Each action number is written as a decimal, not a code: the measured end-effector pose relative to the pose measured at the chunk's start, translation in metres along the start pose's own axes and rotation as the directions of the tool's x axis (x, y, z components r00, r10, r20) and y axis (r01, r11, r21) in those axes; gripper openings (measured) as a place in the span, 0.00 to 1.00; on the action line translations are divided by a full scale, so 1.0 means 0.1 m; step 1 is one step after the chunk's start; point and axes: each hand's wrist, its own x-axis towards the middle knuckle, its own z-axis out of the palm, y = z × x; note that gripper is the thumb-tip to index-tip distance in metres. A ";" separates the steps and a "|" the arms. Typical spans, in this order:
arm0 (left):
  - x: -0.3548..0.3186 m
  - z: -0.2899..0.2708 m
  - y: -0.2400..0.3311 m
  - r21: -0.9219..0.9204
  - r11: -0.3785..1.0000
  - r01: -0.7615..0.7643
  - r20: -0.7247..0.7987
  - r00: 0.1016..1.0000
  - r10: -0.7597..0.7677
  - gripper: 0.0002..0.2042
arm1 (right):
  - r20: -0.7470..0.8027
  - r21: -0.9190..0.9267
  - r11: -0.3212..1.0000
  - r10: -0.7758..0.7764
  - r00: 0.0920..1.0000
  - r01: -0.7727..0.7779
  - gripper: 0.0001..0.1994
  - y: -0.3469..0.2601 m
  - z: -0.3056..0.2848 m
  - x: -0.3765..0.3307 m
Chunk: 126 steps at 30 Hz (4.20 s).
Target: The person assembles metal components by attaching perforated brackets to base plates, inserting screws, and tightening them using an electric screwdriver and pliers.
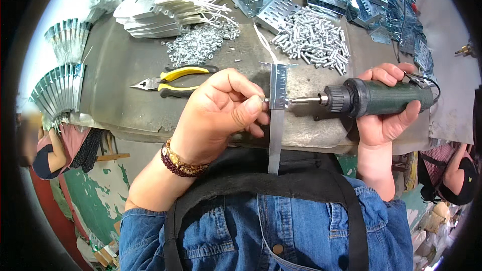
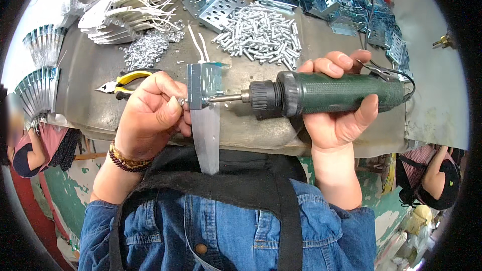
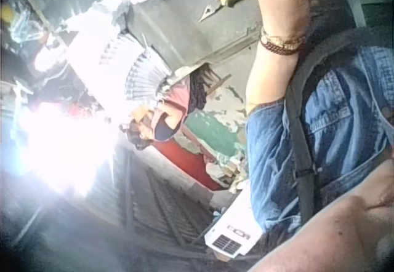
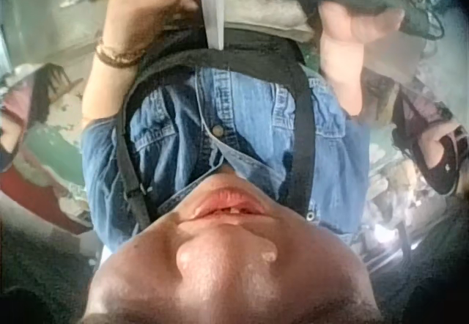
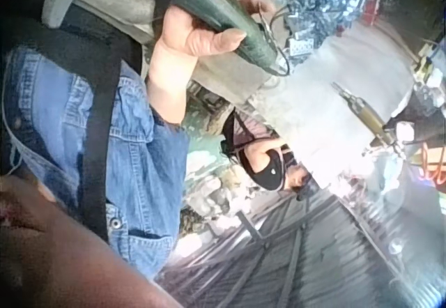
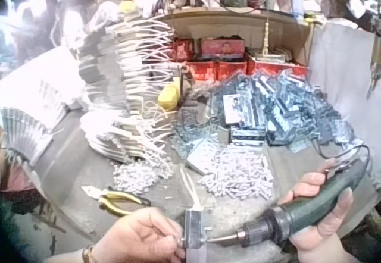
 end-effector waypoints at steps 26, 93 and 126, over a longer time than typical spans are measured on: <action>0.07 0.23 0.15 0.940 0.148 -0.307 0.249 0.915 0.317 0.10 | -0.052 -0.013 1.000 -0.022 0.998 0.021 0.24 0.00 0.00 -0.03; 0.43 0.58 0.32 0.482 0.557 -0.676 0.044 0.654 0.756 0.29 | 0.044 -0.056 0.998 -0.015 0.999 0.018 0.30 0.05 0.01 0.01; 0.09 0.08 0.07 0.741 0.613 -0.274 0.157 0.958 0.240 0.44 | -0.306 -0.088 0.995 -0.072 0.949 0.047 0.21 0.04 -0.06 -0.12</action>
